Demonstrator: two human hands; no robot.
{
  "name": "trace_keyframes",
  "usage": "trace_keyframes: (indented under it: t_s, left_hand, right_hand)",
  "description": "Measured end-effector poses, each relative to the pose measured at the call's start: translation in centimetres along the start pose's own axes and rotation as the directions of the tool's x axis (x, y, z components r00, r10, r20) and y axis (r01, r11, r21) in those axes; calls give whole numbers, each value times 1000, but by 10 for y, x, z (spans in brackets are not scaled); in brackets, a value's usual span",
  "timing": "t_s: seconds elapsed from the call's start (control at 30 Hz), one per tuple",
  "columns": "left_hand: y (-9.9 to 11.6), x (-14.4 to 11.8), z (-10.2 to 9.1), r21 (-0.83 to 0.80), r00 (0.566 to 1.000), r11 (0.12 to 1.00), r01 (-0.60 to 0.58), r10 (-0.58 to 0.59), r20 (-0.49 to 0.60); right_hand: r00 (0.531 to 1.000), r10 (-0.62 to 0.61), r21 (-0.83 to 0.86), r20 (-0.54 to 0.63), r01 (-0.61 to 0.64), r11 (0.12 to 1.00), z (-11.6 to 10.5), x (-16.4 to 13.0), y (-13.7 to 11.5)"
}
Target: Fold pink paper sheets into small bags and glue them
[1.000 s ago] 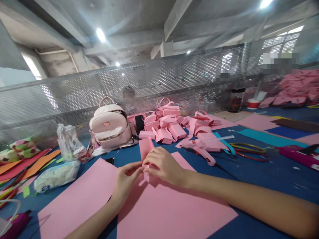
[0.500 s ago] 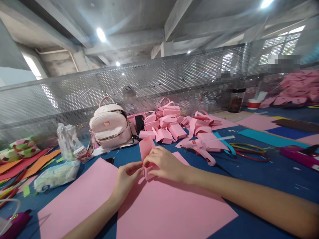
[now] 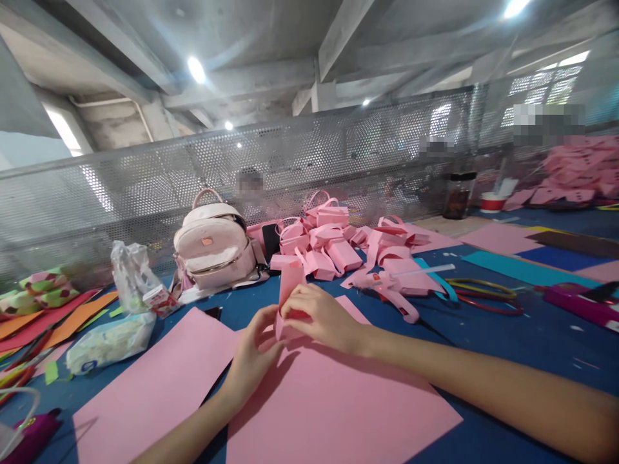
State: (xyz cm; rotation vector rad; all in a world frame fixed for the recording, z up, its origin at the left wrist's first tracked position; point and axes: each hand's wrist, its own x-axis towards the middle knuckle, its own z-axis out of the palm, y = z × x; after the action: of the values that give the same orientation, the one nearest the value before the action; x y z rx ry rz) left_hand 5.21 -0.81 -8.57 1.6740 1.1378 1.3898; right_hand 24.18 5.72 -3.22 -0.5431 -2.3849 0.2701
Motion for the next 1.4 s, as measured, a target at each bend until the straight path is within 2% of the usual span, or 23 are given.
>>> trace_keyframes:
  t_s: [0.17,0.27,0.33,0.4,0.5,0.6,0.73,0.87,0.93,1.0,1.07,1.1,1.17,1.2,1.27,1.33,1.4]
  left_hand:
    - [-1,0,-4,65,999,998,-27,30,-38]
    - [3,2,-7,104,995,992,-73,79,-55]
    - [9,2,-10,137,991,984,-111,120,-56]
    - [15,2,-12,215,978,958,-191,203,-36]
    - [21,2,-16,360,932,867,-343,362,18]
    - [21,1,-17,438,906,813,-383,424,5]
    - [18,0,-17,425,898,830,-360,433,-83]
    - [15,1,-17,368,881,845,-387,456,-122]
    - [16,1,-17,397,867,822,-409,485,-111]
    - [20,1,-18,501,816,739,-450,568,-105]
    - [25,-3,-16,636,723,579,-510,689,-48]
    - [28,-6,-14,679,679,487,-549,734,22]
    - [32,-14,-7,660,631,354,-662,739,236]
    - [33,-18,-3,620,642,353,-701,691,332]
    - [32,-25,5,573,694,418,-705,576,433]
    - [28,-28,11,589,756,483,-648,504,418]
    - [22,-28,12,617,820,548,-565,452,350]
  right_hand:
    - [997,-64,-1,-52,64,998,-7,2,-7]
    - [978,-161,-179,-133,136,974,-13,3,-7]
    - [959,-245,-332,-140,187,925,-17,3,-8]
    - [939,-311,-440,-146,220,871,-21,3,-9]
    - [914,-371,-516,-166,240,822,-27,5,-12]
    - [914,-376,-536,-154,242,809,-32,7,-14]
    - [905,-382,-554,-189,223,802,-33,7,-13]
    - [866,-412,-447,-282,261,855,-27,6,-7]
    - [860,-405,-384,-311,277,881,-24,5,-4]
    - [866,-384,-329,-319,279,902,-22,5,-1]
    - [880,-346,-289,-324,256,922,-20,4,1]
    - [891,-314,-263,-329,233,936,-20,4,3]
    - [910,-234,-195,-342,175,965,-18,4,4]
    - [916,-194,-158,-350,147,977,-17,4,5]
    - [921,-129,-95,-367,101,990,-14,4,4]
    - [921,-74,-48,-383,60,997,-11,5,3]
    - [918,-6,15,-397,13,1000,-9,4,1]
